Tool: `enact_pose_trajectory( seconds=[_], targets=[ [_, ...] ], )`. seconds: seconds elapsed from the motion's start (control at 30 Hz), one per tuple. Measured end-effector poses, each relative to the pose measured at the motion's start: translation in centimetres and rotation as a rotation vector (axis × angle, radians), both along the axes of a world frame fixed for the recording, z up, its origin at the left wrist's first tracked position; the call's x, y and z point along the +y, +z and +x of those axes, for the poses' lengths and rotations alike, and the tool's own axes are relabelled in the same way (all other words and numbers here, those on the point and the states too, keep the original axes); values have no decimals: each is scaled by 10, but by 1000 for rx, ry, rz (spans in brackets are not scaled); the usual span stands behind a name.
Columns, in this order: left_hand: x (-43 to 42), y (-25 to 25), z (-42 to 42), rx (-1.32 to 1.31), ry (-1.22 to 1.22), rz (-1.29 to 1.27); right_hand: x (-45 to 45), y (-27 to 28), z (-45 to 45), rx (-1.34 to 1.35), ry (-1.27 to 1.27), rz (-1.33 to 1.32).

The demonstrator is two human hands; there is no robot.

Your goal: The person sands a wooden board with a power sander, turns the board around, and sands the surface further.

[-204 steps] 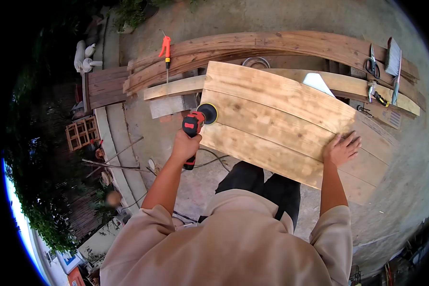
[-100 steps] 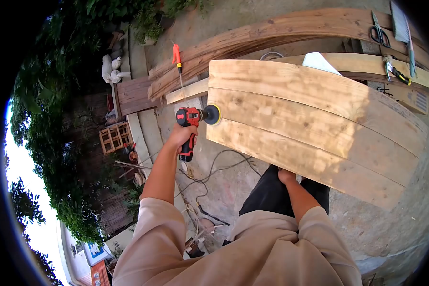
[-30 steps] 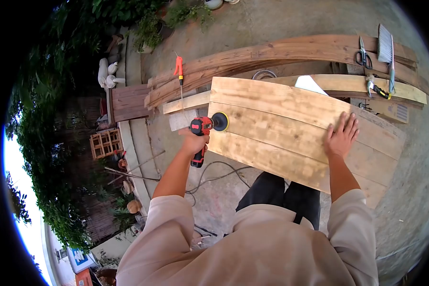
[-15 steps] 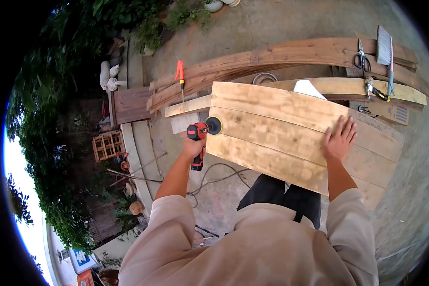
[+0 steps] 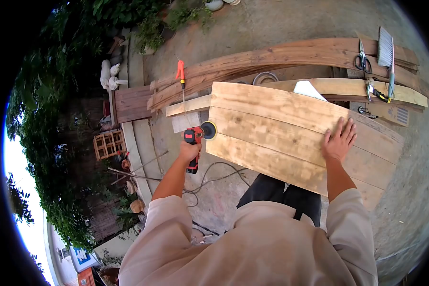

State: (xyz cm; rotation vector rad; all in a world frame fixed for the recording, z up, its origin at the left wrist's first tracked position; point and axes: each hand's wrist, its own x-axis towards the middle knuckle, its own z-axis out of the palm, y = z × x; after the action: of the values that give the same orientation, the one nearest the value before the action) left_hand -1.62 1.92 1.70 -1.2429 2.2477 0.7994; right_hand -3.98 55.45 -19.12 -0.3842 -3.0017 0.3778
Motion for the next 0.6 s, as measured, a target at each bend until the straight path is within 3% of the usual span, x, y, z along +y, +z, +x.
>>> enact_pose_trajectory(
  seconds=[0.17, 0.3, 0.47, 0.6],
  targets=[
    [14, 5, 7, -7, -117, 24, -3, 3, 0, 24, 1, -13],
    [18, 3, -1, 0, -75, 28, -3, 9, 0, 5, -2, -12],
    [6, -11, 3, 2, -163, -39, -1, 3, 0, 15, 0, 9],
    [29, 6, -1, -96, -215, -112, -4, 11, 0, 26, -2, -16]
  ],
)
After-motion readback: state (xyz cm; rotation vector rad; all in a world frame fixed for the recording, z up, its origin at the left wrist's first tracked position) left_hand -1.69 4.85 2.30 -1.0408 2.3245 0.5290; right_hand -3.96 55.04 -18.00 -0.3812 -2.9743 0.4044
